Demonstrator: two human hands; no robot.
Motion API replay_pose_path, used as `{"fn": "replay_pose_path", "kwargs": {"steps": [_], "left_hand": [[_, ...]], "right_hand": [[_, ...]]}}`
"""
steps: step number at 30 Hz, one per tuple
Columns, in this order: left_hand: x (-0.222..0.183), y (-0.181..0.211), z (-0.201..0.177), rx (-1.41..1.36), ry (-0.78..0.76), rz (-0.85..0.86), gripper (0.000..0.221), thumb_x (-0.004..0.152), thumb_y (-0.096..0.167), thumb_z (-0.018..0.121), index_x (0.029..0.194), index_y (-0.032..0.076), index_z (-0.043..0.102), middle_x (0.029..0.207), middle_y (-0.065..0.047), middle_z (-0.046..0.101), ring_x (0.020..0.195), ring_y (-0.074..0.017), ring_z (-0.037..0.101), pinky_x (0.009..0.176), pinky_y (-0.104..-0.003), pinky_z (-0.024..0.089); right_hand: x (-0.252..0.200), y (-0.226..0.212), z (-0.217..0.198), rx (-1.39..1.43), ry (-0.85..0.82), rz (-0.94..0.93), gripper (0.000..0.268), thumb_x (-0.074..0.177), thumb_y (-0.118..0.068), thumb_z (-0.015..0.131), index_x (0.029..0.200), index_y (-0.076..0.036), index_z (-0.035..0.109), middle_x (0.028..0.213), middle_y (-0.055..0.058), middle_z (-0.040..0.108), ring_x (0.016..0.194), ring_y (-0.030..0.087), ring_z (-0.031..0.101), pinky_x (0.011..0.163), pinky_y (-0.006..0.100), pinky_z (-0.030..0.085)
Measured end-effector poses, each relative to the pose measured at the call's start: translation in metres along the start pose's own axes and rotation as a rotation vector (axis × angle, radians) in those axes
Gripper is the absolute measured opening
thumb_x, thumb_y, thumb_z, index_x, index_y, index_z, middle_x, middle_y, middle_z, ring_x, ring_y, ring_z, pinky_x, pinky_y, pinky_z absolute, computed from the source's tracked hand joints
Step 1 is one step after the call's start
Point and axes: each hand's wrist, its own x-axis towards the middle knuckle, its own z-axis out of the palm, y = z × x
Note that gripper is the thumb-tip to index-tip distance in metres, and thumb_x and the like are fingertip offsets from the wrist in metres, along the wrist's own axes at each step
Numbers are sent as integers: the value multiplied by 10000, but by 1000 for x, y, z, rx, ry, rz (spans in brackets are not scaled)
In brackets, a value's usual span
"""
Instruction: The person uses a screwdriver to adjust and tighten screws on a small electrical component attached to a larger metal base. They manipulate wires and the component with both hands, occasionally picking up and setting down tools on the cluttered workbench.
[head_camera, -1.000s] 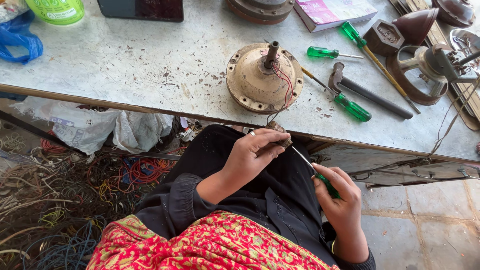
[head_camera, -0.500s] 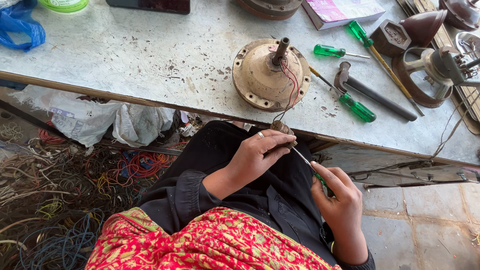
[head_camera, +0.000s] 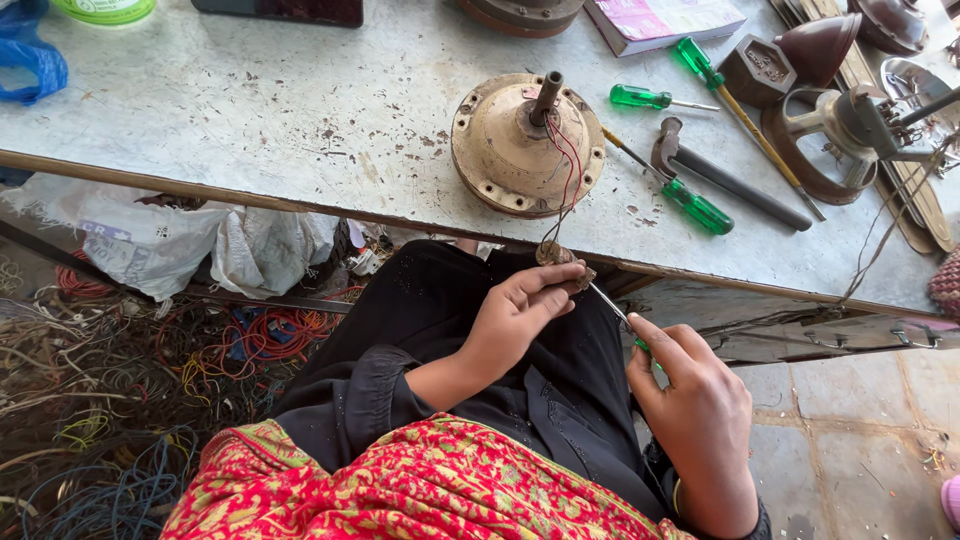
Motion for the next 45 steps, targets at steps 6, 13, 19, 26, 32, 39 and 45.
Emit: {"fn": "replay_pose_path", "kwargs": {"steps": [6, 13, 19, 26, 32, 39, 45], "left_hand": [[-3, -21, -9, -458, 222, -292, 177, 1023, 116, 601, 1174, 34, 643, 1204, -110, 698, 1181, -241, 673, 1040, -381, 554], [11, -26, -17, -574, 218, -454, 242, 971, 279, 680, 1111, 85, 647, 1137, -84, 709, 1129, -225, 689, 1008, -378, 565], [14, -22, -17, -556, 264, -389, 276, 944, 327, 723, 1065, 95, 636, 1105, -97, 711, 1106, -232, 699, 989, -367, 586], [10, -23, -17, -503, 290, -392, 191, 934, 234, 729, 1053, 98, 667, 1096, -57, 734, 1090, -202, 700, 968, -343, 590], [8, -26, -17, -557, 272, -388, 230, 1011, 213, 657, 1180, 57, 666, 1118, -61, 713, 1110, -201, 682, 1000, -369, 576], [8, -19, -18, -657, 80, -458, 259, 1080, 231, 507, 1187, 47, 655, 1150, -84, 708, 1204, -253, 661, 1073, -431, 533], [10, -24, -23, -807, -88, -451, 295, 1101, 159, 367, 1170, 7, 610, 1118, -130, 691, 1241, -315, 647, 1123, -502, 505]], "right_hand": [[0, 6, 7, 31, -35, 6, 294, 877, -190, 704, 1161, -204, 778, 904, 24, 696, 721, 249, 678, 647, 381, 529], [7, 14, 21, 78, -112, -54, 308, 878, -193, 693, 1177, -209, 766, 922, 30, 699, 811, 249, 690, 682, 387, 538], [9, 16, 29, 97, -90, -145, 323, 879, -169, 700, 1196, -202, 758, 924, 47, 687, 887, 266, 679, 747, 394, 536], [0, 15, 31, 108, -12, -220, 339, 873, -128, 707, 1204, -187, 748, 956, 44, 680, 900, 253, 669, 752, 393, 533], [-8, 15, 31, 18, 46, -235, 359, 875, -98, 720, 1219, -198, 749, 939, 41, 679, 862, 231, 661, 731, 382, 530], [-11, 22, 30, 300, -63, -150, 384, 871, -79, 715, 1242, -173, 735, 943, 67, 677, 837, 243, 665, 732, 368, 523], [-14, 25, 26, 188, -2, -242, 415, 849, -54, 712, 1240, -188, 742, 931, 60, 672, 843, 239, 650, 738, 381, 520]]}}
